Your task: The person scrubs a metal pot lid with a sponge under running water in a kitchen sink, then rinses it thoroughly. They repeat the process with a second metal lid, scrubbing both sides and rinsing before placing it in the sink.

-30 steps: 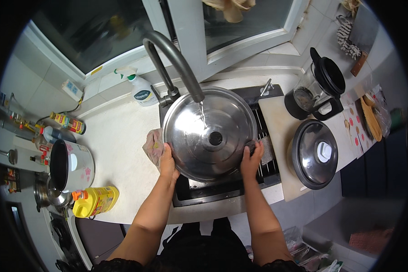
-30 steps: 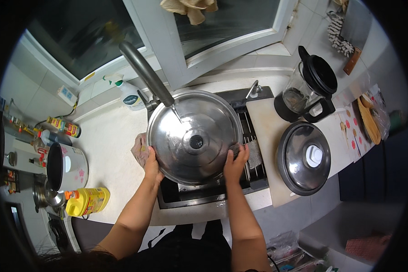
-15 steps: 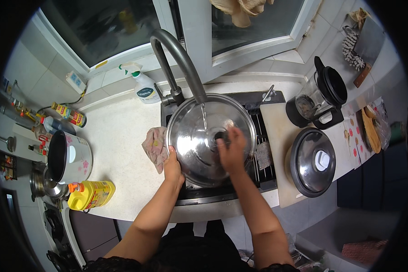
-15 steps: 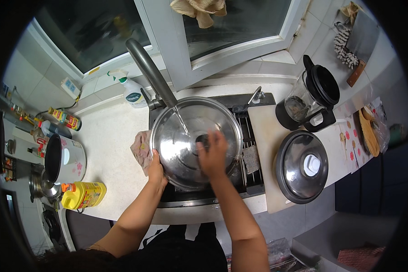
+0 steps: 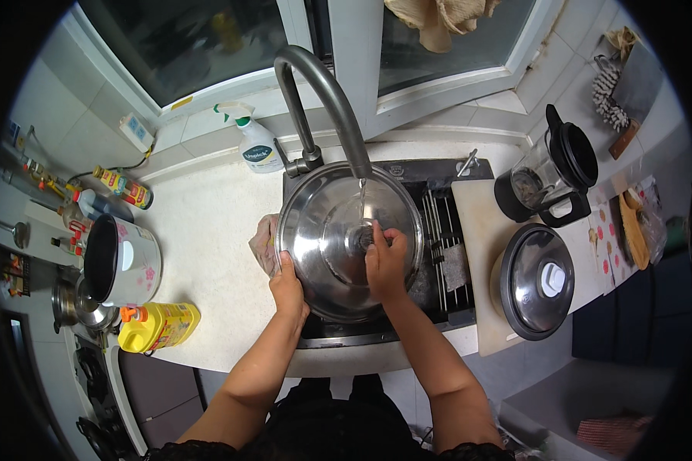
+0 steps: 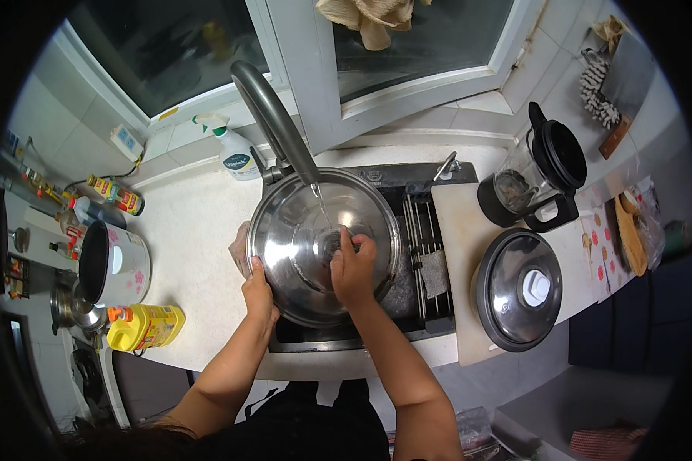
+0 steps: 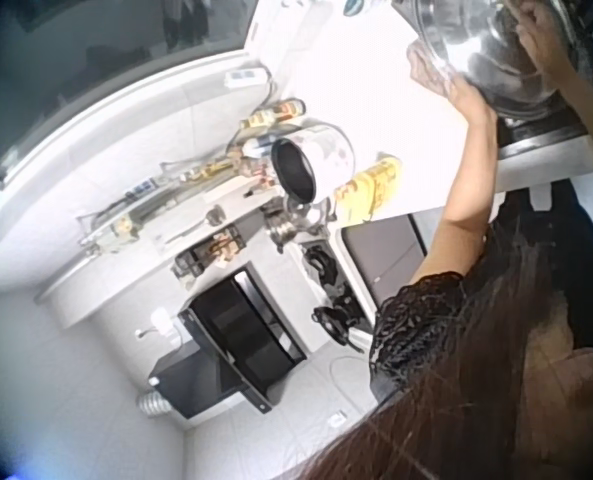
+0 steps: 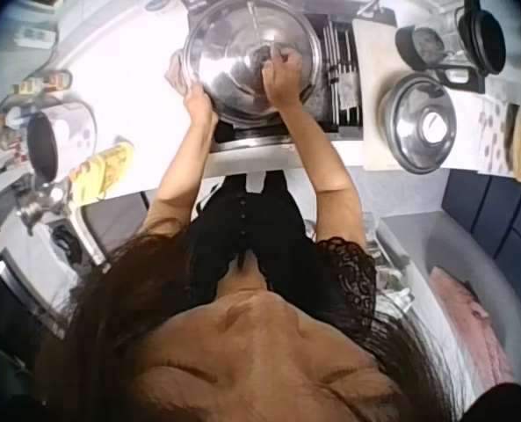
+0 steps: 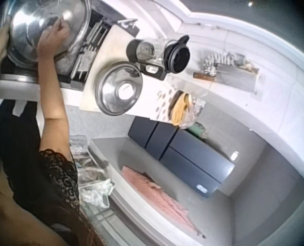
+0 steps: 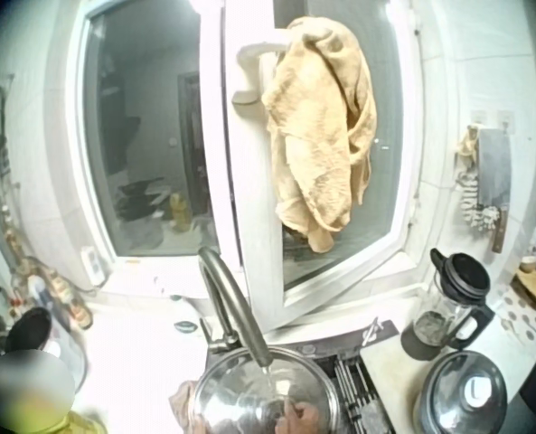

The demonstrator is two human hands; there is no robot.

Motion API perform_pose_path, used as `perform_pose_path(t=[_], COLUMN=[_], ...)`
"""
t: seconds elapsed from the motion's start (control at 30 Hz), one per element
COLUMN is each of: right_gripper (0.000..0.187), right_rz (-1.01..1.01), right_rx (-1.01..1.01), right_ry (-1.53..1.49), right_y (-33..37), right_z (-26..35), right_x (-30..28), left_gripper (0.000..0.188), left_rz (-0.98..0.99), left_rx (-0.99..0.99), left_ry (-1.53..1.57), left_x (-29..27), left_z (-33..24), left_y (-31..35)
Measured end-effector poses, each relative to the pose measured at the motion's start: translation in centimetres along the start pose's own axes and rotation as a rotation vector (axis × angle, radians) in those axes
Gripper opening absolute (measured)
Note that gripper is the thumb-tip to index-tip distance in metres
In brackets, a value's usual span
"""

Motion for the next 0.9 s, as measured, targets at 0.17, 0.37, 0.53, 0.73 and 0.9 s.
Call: perform_pose_path(t=[0.17, 0.37, 0.53, 0.73, 0.9], right_gripper=[0.032, 0.037, 0.034, 0.033, 0.034], right_rz=[-0.12, -0.178, -0.184, -0.204, -0.224], right_rx=[0.31, 0.454, 0.914, 0.434, 0.666], right_ry=[-0.214, -0.217, -0.677, -0.542, -0.558], right_y=[0.7, 1.5, 2.2, 0.8, 1.0], right_z=[-5.1, -4.3, -8.3, -6.4, -8.4], right_x=[0.0, 0.2, 0.7, 0.2, 1.2], left_gripper=[0.057, 0.049, 0.051, 0.053, 0.055], left_rz=[-0.036, -0.037, -0.042, -0.088, -0.072], left_rx=[-0.021, 0.039, 0.045, 0.064, 0.278], left_ry=[-0.039, -0.006, -0.03, -0.071, -0.037], left_x=[0.2, 1.1, 0.8, 0.7, 1.5], left_z=[1.0, 0.9, 0.7, 0.3, -0.6], left_y=[0.0, 0.1, 0.5, 0.1, 1.3])
Point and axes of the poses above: each hand's wrist, its own y-axis away from the middle knuckle, its own x-axis out of the palm, z = x × y, the point moved 7 cm from there along -y, towards the middle knuckle, and after that the axes turned 3 degrees about -x, right-handed, at the moved point
